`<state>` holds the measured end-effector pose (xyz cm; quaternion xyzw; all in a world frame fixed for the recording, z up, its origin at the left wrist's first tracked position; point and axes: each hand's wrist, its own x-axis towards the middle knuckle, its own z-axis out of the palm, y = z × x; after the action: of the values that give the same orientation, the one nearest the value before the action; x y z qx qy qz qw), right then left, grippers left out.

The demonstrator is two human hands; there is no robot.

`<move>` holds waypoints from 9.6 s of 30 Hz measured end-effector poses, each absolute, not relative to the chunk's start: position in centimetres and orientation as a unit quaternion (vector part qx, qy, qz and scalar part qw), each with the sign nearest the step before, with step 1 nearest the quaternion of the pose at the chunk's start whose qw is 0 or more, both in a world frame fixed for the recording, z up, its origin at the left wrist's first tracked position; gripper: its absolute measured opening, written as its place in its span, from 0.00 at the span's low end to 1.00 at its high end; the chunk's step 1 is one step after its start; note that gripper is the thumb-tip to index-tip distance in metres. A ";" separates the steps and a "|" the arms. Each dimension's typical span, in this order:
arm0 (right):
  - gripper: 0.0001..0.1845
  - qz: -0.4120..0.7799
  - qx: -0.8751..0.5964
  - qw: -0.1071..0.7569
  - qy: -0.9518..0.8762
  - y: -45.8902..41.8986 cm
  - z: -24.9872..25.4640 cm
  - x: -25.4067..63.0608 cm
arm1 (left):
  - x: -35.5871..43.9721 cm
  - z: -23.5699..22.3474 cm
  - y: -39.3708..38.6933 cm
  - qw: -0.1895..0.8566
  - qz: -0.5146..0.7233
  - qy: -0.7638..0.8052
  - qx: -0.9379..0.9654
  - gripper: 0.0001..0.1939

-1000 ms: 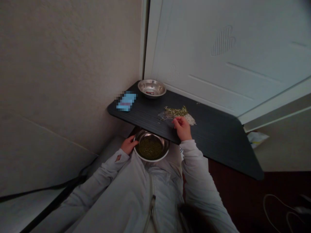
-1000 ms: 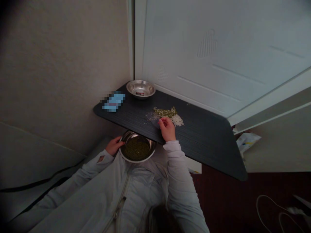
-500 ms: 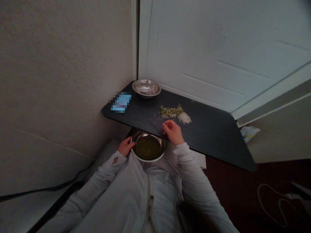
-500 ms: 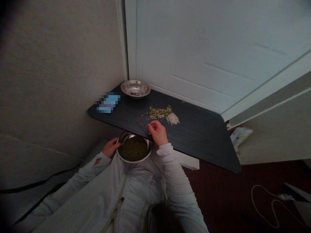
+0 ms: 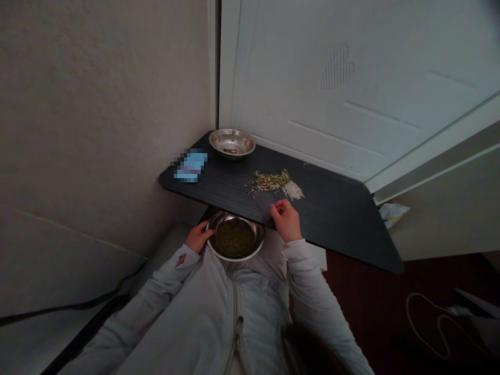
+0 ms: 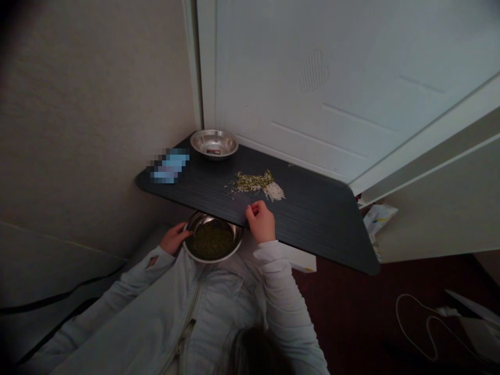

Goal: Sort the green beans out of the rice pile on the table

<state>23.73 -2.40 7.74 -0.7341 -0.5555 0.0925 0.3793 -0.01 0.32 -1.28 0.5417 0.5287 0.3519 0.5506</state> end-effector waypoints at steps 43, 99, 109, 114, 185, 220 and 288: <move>0.10 0.121 -0.672 0.444 -0.581 4.0 6.8 24.6 | 0.4 -0.1 0.0 0.535 0.343 0.546 0.545 0.18; 0.11 0.309 -0.572 0.461 -0.604 3.3 6.9 24.5 | 0.1 -0.9 0.2 0.525 0.338 0.550 0.554 0.20; 0.09 0.311 -0.565 0.435 -0.629 3.0 6.9 24.4 | 0.0 -1.6 0.4 0.518 0.342 0.561 0.547 0.19; 0.09 0.314 -0.563 0.434 -0.629 2.9 6.9 24.4 | -0.1 -1.9 0.4 0.532 0.347 0.543 0.550 0.20; 0.11 0.162 -0.658 0.449 -0.583 2.0 6.6 25.2 | 0.0 -1.1 0.3 0.527 0.340 0.555 0.546 0.20; 0.12 0.167 -0.648 0.408 -0.621 1.9 6.4 25.0 | 0.2 -0.8 0.2 0.540 0.348 0.551 0.533 0.19; 0.13 0.204 -0.613 0.328 -0.689 1.0 7.6 23.6 | 0.1 -1.9 0.4 0.566 0.366 0.530 0.514 0.19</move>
<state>23.57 1.00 7.57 -0.6134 -0.6885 0.2045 0.3285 0.09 0.40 -1.89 0.5144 0.5301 0.3662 0.5659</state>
